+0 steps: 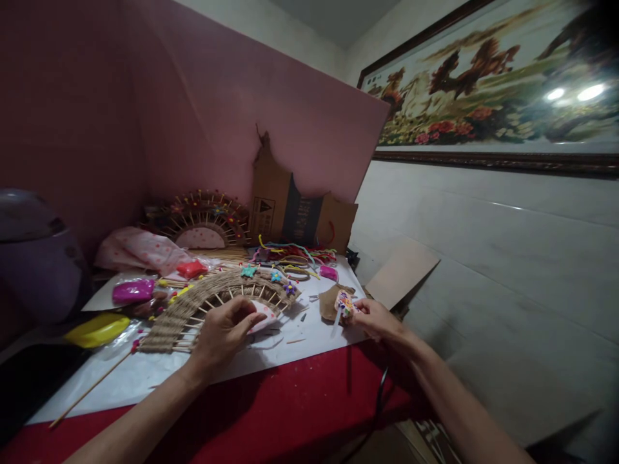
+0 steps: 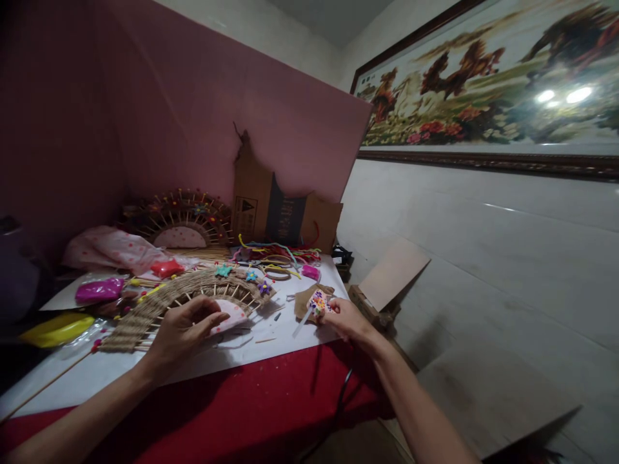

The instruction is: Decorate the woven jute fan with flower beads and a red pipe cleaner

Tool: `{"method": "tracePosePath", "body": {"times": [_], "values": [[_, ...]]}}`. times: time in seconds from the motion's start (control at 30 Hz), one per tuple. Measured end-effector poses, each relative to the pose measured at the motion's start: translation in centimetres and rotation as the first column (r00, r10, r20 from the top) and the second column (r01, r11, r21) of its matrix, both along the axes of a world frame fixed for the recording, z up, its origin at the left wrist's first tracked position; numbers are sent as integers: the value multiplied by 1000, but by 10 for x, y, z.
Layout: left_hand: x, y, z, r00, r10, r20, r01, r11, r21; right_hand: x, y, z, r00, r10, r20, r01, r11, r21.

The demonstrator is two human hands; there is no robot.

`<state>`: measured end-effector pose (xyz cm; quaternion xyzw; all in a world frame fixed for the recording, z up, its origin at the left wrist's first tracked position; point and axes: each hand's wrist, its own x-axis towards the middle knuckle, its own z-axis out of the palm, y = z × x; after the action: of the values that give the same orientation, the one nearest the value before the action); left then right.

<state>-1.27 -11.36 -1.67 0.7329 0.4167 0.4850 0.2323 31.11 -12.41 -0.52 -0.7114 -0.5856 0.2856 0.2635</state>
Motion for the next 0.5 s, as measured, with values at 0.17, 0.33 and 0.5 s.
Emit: {"method": "tracePosePath", "body": {"times": [0.17, 0.33, 0.5], "values": [[4, -2, 0, 998, -68, 2, 67, 991, 116, 5, -9, 9, 926, 23, -378, -23, 1000, 3], [5, -3, 0, 991, -93, 92, 83, 991, 109, -13, -27, 24, 706, 136, -695, -25, 986, 167], [4, -3, 0, 999, -27, 47, 23, 996, 91, -56, -24, 30, 697, 201, -688, -94, 977, 190]]}}
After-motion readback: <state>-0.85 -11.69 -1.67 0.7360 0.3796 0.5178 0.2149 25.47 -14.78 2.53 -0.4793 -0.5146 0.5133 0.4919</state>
